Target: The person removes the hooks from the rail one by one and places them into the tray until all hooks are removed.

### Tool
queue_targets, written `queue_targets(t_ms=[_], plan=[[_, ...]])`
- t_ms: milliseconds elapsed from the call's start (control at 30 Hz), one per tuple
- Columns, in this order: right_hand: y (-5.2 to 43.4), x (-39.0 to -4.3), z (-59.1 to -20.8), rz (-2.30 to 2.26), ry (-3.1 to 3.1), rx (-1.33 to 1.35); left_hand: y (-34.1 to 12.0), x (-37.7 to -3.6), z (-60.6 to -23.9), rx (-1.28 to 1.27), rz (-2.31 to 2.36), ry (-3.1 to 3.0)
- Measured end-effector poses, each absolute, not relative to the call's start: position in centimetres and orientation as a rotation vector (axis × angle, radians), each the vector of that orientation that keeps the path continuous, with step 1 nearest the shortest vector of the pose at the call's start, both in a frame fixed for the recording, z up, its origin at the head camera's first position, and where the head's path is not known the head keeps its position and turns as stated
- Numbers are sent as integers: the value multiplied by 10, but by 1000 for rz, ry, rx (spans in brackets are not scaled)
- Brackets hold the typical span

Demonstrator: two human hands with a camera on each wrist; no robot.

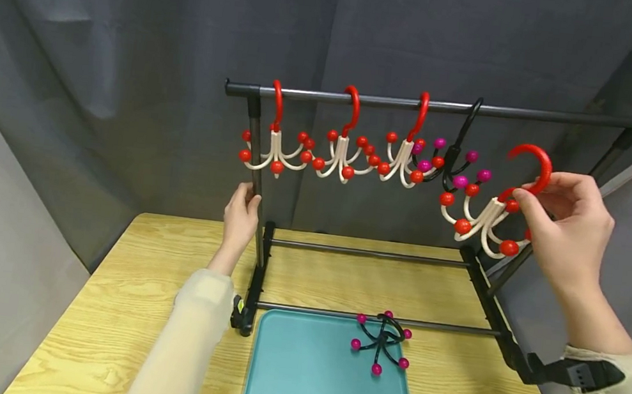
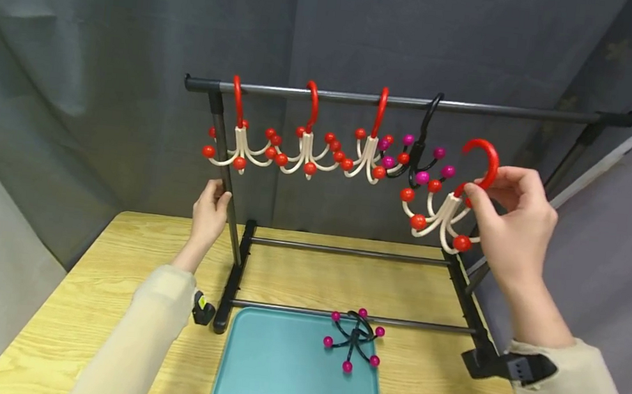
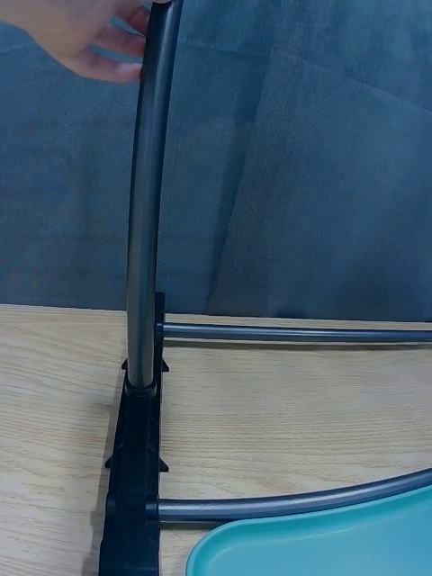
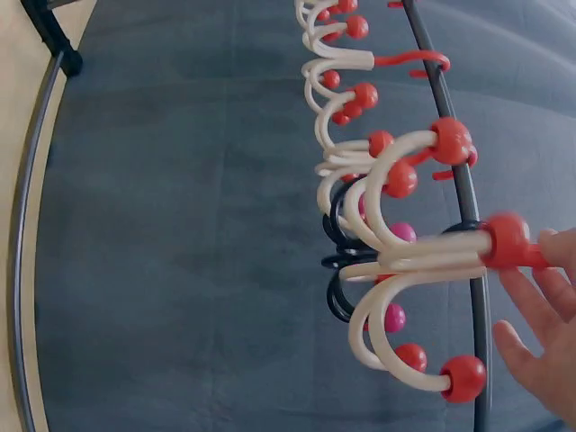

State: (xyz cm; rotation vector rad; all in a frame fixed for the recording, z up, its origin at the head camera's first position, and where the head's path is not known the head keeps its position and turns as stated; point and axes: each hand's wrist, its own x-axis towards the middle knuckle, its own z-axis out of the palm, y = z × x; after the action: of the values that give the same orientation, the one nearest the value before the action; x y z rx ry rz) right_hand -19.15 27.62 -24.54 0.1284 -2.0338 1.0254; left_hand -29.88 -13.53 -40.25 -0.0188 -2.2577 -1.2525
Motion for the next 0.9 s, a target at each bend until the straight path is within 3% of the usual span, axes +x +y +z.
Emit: queue_targets(t_ms=[900], plan=[[214, -186, -322, 1136, -2411, 493, -139, -298, -401, -24, -1305, -2258]])
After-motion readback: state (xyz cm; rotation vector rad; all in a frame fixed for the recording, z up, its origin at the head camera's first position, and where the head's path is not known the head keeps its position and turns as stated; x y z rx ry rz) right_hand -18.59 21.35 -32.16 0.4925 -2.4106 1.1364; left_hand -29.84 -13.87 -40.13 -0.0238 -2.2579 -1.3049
